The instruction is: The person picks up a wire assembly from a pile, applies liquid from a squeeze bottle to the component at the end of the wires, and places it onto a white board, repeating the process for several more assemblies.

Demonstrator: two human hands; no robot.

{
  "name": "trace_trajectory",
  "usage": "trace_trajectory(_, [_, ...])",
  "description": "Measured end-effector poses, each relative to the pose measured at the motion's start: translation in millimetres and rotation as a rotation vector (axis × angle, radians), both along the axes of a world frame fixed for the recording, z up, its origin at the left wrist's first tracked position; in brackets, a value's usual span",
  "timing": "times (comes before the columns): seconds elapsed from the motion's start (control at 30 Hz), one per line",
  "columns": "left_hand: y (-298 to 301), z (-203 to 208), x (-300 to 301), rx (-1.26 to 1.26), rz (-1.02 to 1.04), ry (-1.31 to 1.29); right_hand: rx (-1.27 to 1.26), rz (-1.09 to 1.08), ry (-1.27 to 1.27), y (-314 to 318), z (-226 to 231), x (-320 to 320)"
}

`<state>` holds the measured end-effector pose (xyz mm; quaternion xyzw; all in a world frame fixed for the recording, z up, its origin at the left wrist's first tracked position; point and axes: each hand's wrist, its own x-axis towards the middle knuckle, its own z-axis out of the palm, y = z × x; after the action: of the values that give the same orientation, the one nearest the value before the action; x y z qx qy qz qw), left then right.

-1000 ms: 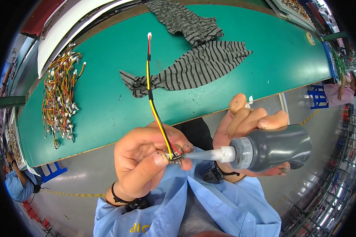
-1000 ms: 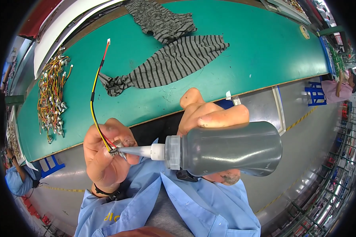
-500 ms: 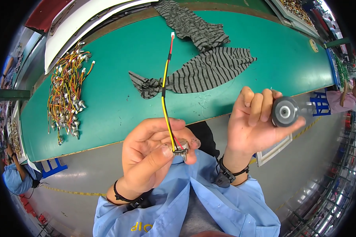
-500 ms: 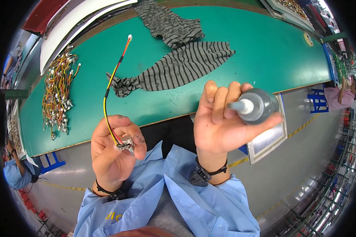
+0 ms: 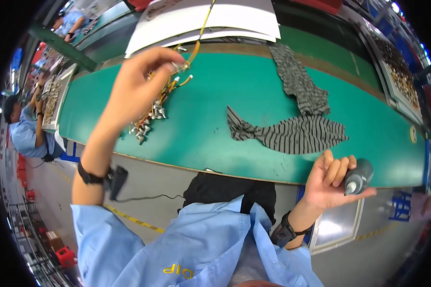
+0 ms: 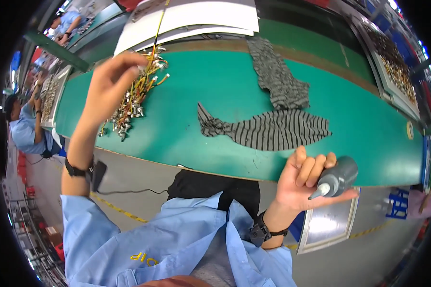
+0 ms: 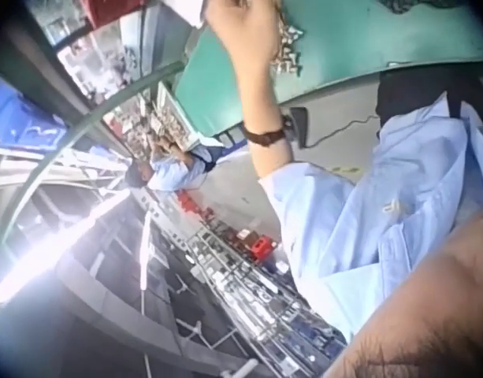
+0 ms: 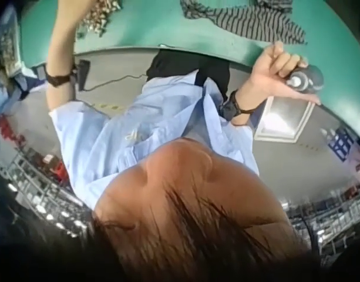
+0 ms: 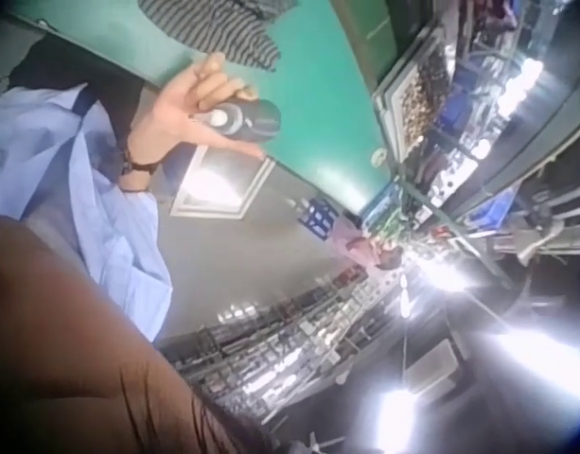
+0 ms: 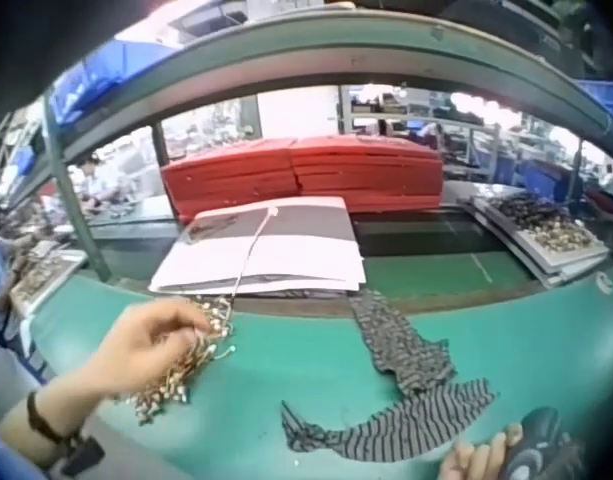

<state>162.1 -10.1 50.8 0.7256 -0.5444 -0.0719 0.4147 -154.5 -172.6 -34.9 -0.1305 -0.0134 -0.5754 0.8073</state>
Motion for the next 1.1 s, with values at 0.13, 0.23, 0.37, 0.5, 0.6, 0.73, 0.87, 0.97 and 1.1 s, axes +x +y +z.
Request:
trace_trajectory(0.13, [-3,21,109,0.198,0.108,-0.39,-0.032,-0.062,0.074,-3,-4,5])
trace_trajectory(0.23, [-15,20,182,0.265,0.137,-0.529,-0.048,-0.081,0.116,-7,-12,9])
trace_trajectory(0.37, [-35,2,249,0.325,0.149,-0.548,0.061,-0.152,0.211,-12,-20,11])
trace_trajectory(0.5, [-40,-27,299,0.277,0.182,-0.367,-0.005,-0.107,0.174,-14,-18,12])
trace_trajectory(0.6, [-46,-44,322,0.252,0.186,-0.277,0.013,-0.143,0.214,-11,-16,16])
trace_trajectory(0.73, [-48,-59,341,0.251,0.193,-0.223,0.015,-0.141,0.222,-11,-13,19])
trace_trajectory(0.87, [-48,-64,340,0.209,0.247,-0.215,0.01,-0.146,0.24,-11,-14,21])
trace_trajectory(0.97, [-46,-64,336,0.149,0.305,-0.254,0.011,-0.141,0.248,-12,-17,19])
trace_trajectory(1.1, [-41,-65,330,0.228,0.562,-0.256,0.01,-0.133,0.254,-12,-17,19])
